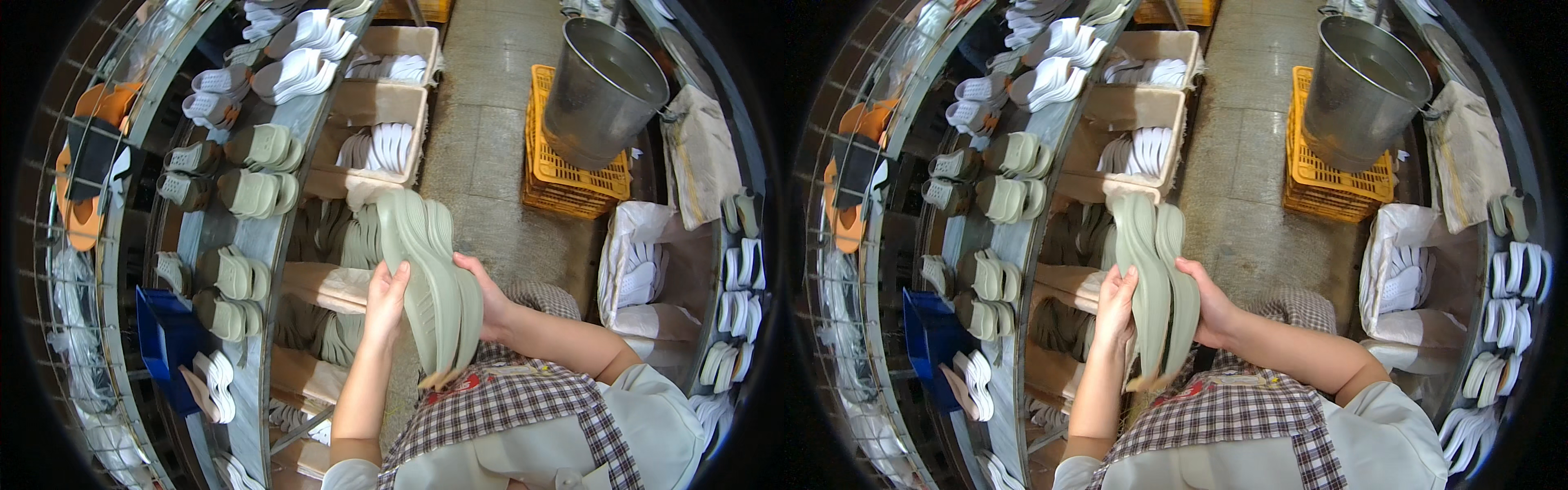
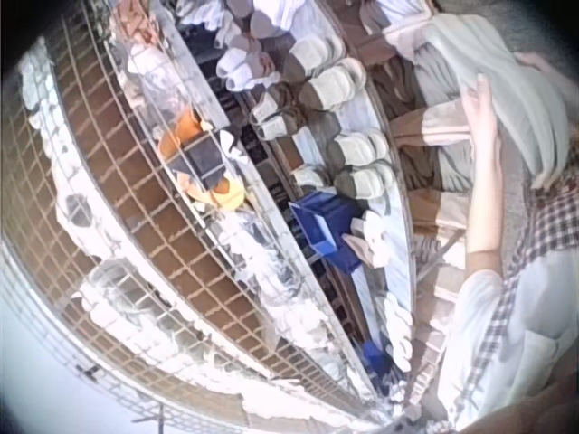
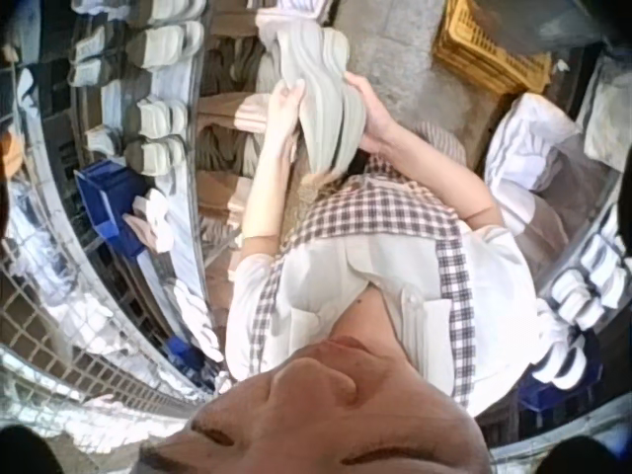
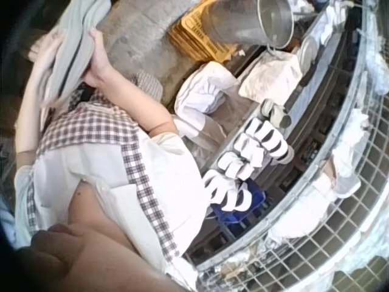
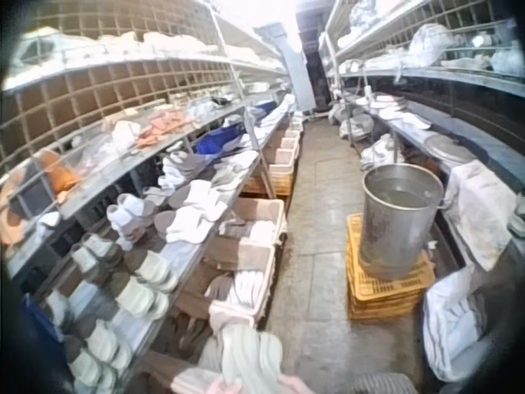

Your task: The person repeatedly picks up stacks of white and green slippers from a conveyor belt, turns them over to inspect the soles, and places them into fabric bins. The person continues this cycle throughout the clip, handling multiple batches of slippers.

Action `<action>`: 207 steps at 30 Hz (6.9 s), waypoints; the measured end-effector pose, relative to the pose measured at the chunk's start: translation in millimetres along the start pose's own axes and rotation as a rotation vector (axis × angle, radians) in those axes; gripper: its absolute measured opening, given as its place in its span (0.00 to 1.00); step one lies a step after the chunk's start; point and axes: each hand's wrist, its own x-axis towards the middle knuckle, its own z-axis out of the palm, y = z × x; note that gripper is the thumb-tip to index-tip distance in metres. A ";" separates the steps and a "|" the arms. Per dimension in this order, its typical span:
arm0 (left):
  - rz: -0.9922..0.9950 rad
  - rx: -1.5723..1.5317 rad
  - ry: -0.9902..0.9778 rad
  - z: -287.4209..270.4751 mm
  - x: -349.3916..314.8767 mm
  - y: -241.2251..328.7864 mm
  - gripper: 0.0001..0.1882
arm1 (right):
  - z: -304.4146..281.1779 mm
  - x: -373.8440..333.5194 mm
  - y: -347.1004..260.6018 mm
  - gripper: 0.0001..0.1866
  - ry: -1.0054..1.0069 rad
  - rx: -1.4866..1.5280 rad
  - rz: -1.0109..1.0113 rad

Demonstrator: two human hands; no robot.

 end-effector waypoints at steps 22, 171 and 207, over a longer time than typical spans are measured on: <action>-0.383 -0.450 0.166 -14.1 1.5 -78.5 0.22 | -36.4 16.8 -9.2 0.44 0.212 0.087 0.300; 0.008 -0.095 0.921 -641.3 112.1 205.2 0.23 | 17.1 158.4 115.0 0.26 0.239 -1.430 -0.408; 0.089 0.197 -0.358 25.2 -20.6 52.5 0.41 | -13.6 5.6 -35.4 0.43 -0.415 -0.001 -0.612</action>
